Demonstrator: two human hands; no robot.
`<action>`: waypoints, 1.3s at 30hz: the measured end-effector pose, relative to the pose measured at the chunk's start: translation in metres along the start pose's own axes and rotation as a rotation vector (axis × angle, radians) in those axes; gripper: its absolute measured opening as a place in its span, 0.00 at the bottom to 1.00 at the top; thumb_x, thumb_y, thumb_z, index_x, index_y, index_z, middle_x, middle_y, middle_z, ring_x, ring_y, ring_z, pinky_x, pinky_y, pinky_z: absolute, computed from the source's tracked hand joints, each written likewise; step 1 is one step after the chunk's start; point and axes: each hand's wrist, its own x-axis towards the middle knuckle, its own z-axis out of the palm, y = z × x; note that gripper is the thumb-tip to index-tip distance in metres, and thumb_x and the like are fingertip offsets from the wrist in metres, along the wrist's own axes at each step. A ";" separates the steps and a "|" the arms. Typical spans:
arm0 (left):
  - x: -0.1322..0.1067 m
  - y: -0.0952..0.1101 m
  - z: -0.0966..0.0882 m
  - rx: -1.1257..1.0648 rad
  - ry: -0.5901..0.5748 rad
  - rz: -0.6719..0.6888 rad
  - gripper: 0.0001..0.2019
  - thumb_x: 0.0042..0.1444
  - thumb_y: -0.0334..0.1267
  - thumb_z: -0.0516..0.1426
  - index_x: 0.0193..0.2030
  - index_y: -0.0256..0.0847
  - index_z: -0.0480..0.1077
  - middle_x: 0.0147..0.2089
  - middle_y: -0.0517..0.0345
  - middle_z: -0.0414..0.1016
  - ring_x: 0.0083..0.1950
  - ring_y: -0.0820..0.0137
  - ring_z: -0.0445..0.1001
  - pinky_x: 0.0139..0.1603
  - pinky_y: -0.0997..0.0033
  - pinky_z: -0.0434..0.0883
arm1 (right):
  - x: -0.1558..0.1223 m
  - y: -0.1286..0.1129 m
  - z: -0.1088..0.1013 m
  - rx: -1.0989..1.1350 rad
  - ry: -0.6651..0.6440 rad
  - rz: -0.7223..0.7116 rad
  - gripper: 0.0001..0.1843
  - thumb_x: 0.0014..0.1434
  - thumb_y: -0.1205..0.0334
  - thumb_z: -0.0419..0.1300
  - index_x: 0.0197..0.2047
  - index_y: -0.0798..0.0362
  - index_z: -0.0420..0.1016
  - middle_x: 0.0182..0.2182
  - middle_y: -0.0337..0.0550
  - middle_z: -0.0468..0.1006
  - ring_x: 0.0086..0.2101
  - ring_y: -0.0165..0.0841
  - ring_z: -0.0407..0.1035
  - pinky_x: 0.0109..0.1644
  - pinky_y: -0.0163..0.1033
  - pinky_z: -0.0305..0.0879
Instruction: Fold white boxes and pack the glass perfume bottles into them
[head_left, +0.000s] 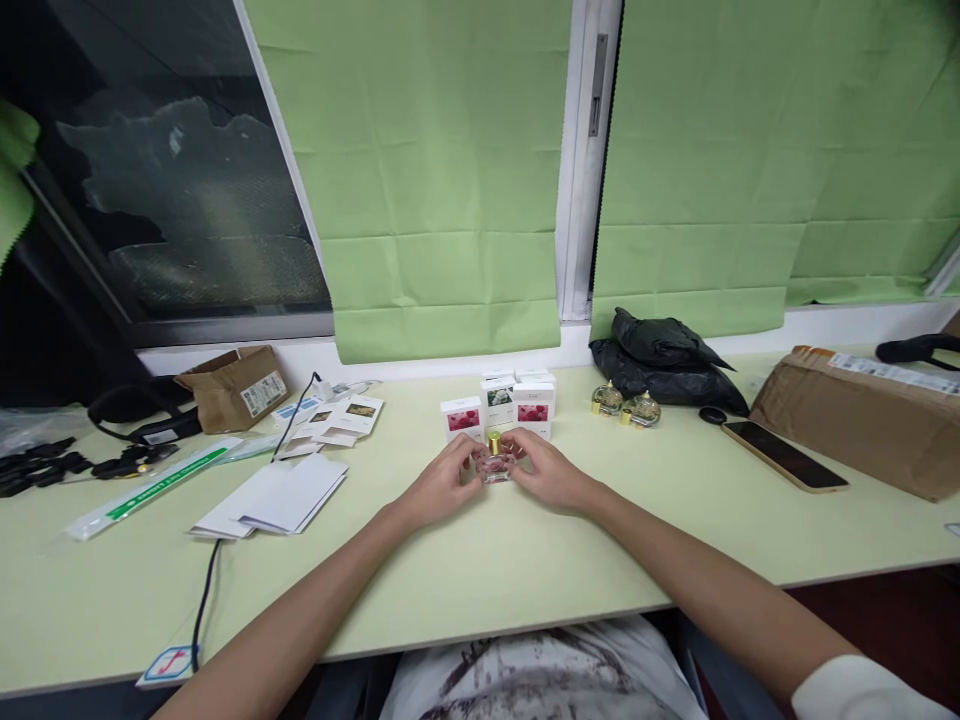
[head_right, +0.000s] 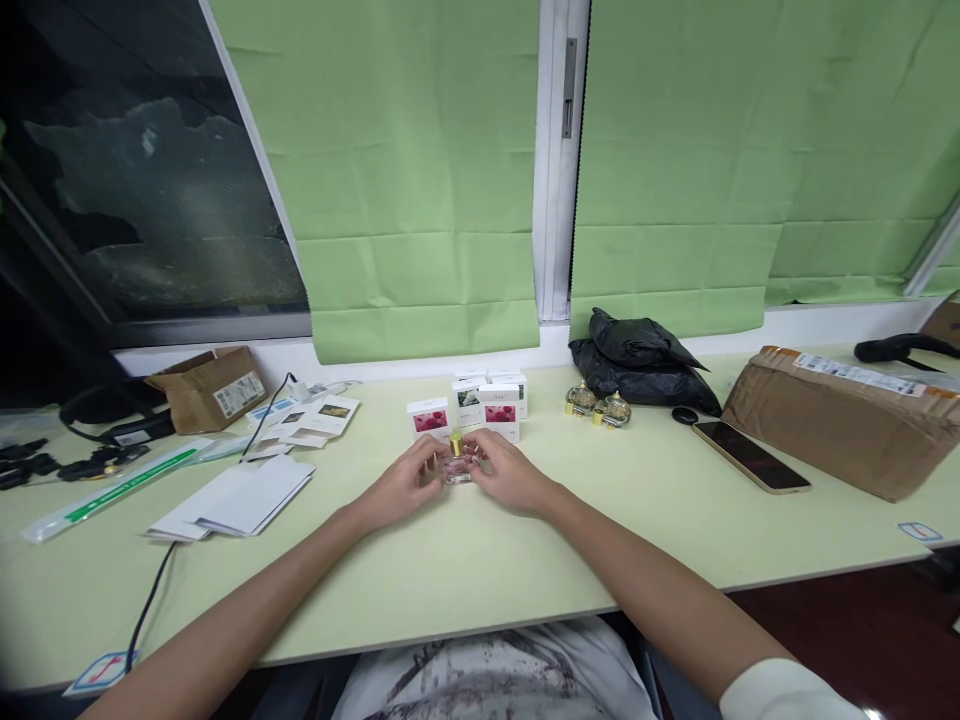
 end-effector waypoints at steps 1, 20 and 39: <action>0.000 0.001 0.000 0.002 -0.002 0.005 0.13 0.66 0.39 0.58 0.57 0.45 0.70 0.52 0.53 0.71 0.45 0.65 0.71 0.45 0.65 0.71 | 0.000 0.000 0.000 -0.004 0.001 -0.002 0.23 0.64 0.71 0.58 0.60 0.47 0.71 0.53 0.46 0.77 0.52 0.40 0.72 0.57 0.48 0.70; 0.001 0.009 0.004 -0.065 0.035 -0.081 0.14 0.68 0.52 0.58 0.49 0.43 0.69 0.47 0.55 0.76 0.41 0.66 0.71 0.40 0.66 0.70 | 0.000 0.001 -0.001 -0.022 -0.007 -0.020 0.18 0.68 0.64 0.60 0.60 0.47 0.71 0.52 0.46 0.76 0.52 0.41 0.72 0.57 0.50 0.71; 0.001 0.013 0.005 -0.076 0.021 -0.044 0.17 0.70 0.51 0.57 0.59 0.46 0.71 0.53 0.52 0.78 0.43 0.65 0.75 0.44 0.64 0.73 | 0.001 -0.009 -0.006 -0.039 0.009 0.026 0.13 0.67 0.51 0.66 0.48 0.48 0.72 0.40 0.40 0.75 0.40 0.36 0.69 0.45 0.41 0.66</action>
